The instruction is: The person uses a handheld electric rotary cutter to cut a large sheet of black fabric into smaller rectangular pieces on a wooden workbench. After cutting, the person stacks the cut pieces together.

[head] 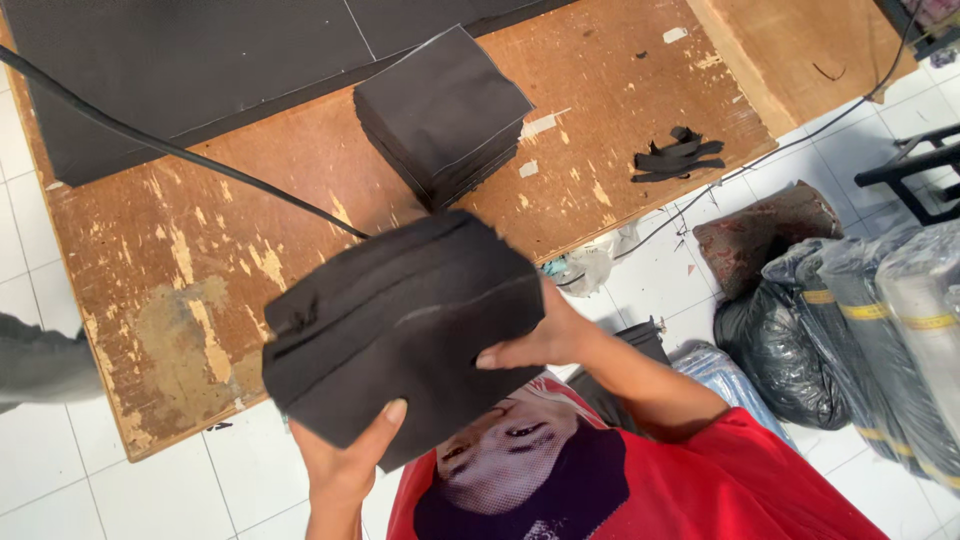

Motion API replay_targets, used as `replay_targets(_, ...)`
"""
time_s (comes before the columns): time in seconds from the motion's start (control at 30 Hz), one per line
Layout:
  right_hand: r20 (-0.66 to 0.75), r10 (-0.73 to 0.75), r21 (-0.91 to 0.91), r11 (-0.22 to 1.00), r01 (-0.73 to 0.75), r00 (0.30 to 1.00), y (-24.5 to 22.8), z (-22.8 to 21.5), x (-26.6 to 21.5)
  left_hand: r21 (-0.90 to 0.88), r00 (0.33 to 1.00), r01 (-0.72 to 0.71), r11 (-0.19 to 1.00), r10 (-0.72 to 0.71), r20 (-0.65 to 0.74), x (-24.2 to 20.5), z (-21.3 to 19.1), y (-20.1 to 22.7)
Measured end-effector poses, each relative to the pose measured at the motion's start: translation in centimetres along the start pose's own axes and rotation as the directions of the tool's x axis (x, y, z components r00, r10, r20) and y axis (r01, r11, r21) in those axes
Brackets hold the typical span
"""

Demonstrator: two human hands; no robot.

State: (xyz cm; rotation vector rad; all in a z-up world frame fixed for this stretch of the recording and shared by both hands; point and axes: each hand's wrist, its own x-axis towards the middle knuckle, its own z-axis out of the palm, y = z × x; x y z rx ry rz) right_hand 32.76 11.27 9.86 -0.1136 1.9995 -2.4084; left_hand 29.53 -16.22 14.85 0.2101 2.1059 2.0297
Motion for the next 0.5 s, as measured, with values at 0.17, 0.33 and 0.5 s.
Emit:
replay_targets(0.17, -0.113, -0.118, 0.002, 0.993, 0.119, 0.986, -5.9, -9.2, 5.0, -0.088, 0.99, -0.101, 0.991, 0.109, 0.085, 8.1, 9.4, 5.7)
replay_targets(0.33, -0.137, -0.128, 0.062, 0.989, 0.137, 0.982, -10.8, -16.9, 12.9, -0.307, 0.999, -0.023, 0.951, 0.036, 0.037, 19.3, 16.1, 8.4)
replay_targets(0.5, -0.065, -0.041, 0.048, 0.998, 0.044, 0.997, -9.0, -22.2, 21.6, -0.362, 0.995, 0.018, 0.932, -0.054, -0.088, 27.8, 17.0, 4.0)
